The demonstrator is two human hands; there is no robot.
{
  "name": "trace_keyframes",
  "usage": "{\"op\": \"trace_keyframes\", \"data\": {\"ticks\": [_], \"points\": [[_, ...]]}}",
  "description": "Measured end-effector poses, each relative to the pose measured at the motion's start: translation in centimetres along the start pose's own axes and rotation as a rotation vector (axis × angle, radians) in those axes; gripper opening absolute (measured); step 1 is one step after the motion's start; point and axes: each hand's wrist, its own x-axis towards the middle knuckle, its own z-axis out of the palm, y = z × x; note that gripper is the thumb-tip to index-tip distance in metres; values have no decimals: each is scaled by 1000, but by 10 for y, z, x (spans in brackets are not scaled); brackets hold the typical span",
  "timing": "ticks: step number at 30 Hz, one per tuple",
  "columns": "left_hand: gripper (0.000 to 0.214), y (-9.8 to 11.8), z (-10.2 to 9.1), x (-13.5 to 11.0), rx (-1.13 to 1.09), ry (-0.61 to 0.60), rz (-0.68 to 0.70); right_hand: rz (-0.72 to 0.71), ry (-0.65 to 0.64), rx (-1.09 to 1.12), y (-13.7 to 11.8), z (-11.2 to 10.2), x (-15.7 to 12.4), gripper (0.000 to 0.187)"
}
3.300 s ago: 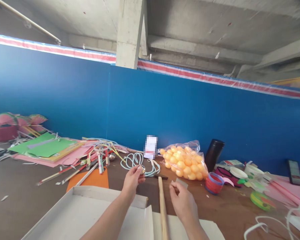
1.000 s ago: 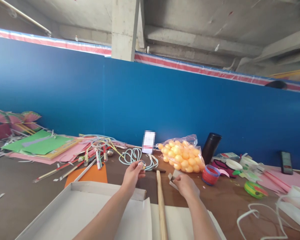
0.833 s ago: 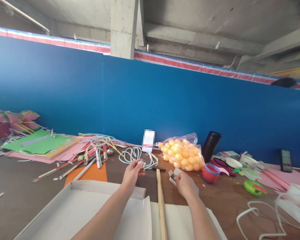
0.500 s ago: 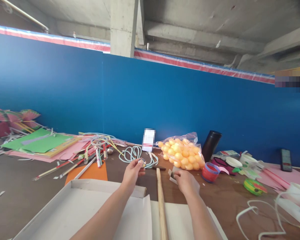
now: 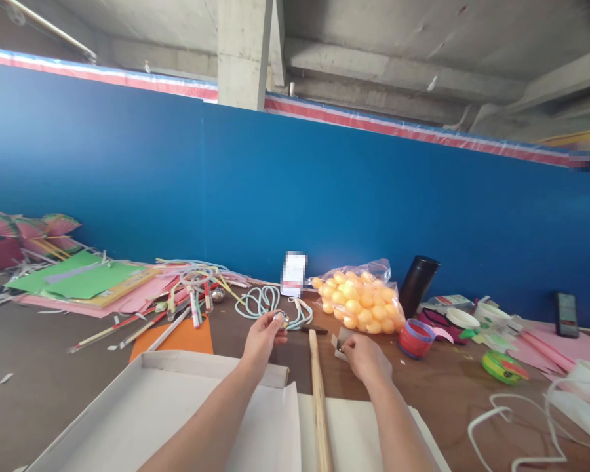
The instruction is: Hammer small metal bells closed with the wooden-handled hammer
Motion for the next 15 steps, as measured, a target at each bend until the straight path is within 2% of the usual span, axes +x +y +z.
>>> {"op": "trace_keyframes", "data": {"ticks": [8,15], "points": [[41,1,1,-1,7,15,-11,-29,-54,11,-4,-1,2,17],[41,0,1,0,3,14,-14,-17,-31,21,-5,1,4,16]]}}
